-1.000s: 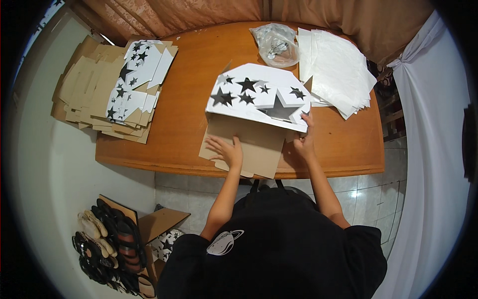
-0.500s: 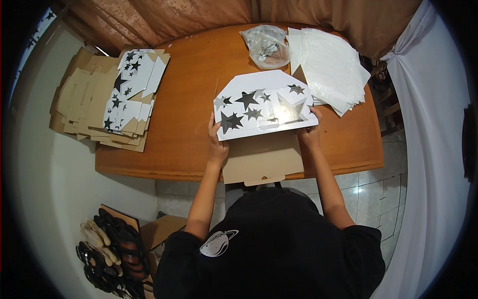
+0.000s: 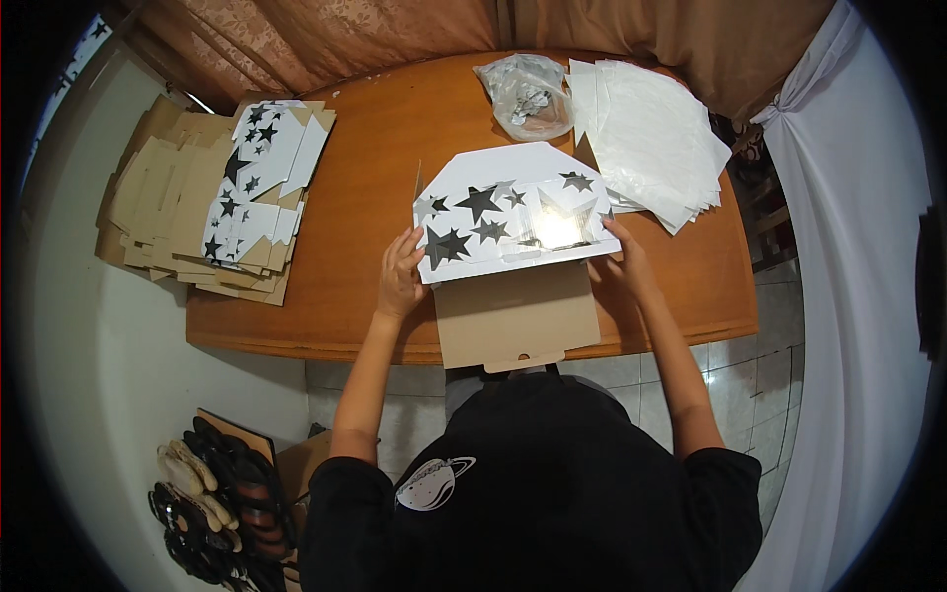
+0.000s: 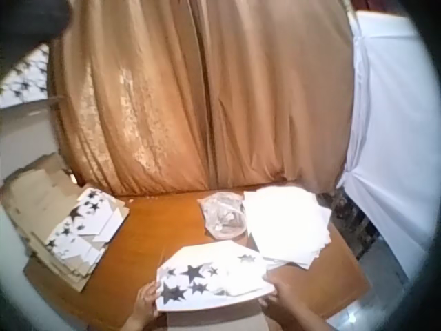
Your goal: The recorder assembles flat cardboard shoeboxes, places tissue paper and silica gel inside, and stacks the completed boxes on a wall shelf.
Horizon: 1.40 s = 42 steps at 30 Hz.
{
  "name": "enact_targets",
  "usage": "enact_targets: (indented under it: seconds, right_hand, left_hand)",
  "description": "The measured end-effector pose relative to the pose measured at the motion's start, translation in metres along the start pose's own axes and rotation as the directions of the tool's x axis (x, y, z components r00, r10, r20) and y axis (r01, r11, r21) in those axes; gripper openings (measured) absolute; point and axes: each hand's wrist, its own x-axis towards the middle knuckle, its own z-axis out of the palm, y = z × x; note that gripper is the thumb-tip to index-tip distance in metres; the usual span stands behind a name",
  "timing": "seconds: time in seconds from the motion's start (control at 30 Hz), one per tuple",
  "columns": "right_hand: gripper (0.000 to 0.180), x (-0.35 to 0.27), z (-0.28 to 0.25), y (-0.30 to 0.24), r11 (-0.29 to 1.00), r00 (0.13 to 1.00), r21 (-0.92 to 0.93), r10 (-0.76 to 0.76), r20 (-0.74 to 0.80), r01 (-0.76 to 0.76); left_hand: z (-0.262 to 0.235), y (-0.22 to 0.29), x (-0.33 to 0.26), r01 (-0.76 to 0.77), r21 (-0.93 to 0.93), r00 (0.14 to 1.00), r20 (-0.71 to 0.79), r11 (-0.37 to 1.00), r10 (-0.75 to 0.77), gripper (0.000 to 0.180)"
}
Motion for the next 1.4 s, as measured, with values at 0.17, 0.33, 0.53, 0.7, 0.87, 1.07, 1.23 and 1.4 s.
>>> enact_targets:
  seconds: [0.17, 0.33, 0.53, 0.7, 0.87, 1.07, 1.23, 1.4]
  right_hand:
    - [0.064, -0.002, 0.029, -0.004, 0.968, 0.962, 0.222, 0.165, -0.219, -0.116]
    - [0.059, 0.017, -0.007, -0.037, 0.973, 0.998, 0.226, 0.041, 0.048, -0.051]
    - [0.041, 0.024, -0.016, -0.049, 0.984, 0.996, 0.178, -0.005, 0.092, -0.011]
    - [0.036, 0.027, -0.001, -0.048, 0.986, 0.993, 0.117, 0.114, 0.042, -0.118]
    - [0.034, 0.046, 0.012, -0.033, 0.957, 0.99, 0.268, 0.127, -0.055, -0.107]
    - [0.037, 0.036, 0.016, -0.033, 0.846, 0.941, 0.503, 0.295, -0.164, -0.178]
    - [0.052, -0.015, 0.013, -0.049, 0.742, 0.906, 0.626, 0.403, -0.132, -0.239]
    - [0.055, -0.06, 0.014, -0.052, 0.896, 0.957, 0.372, 0.283, -0.061, -0.241]
  left_hand:
    - [0.008, -0.002, -0.017, 0.094, -0.092, 0.991, -0.085, 0.991, -0.102, 0.04]
    - [-0.027, 0.002, -0.008, 0.07, -0.139, 0.998, 0.008, 0.988, -0.069, 0.044]
    - [-0.032, 0.016, -0.009, 0.2, -0.195, 0.975, -0.055, 0.96, -0.214, 0.048]
    - [-0.018, 0.003, -0.036, 0.279, 0.005, 0.957, -0.082, 0.96, -0.277, 0.039]
    - [-0.008, -0.013, -0.009, 0.264, 0.068, 0.963, -0.081, 0.962, -0.259, 0.035]
    - [-0.01, -0.009, 0.001, 0.186, 0.116, 0.982, 0.015, 0.976, -0.189, 0.04]
    - [-0.001, 0.041, -0.047, 0.316, -0.088, 0.936, -0.136, 0.945, -0.325, 0.048]
    - [0.008, 0.086, -0.094, 0.486, -0.425, 0.807, -0.117, 0.763, -0.579, 0.058]
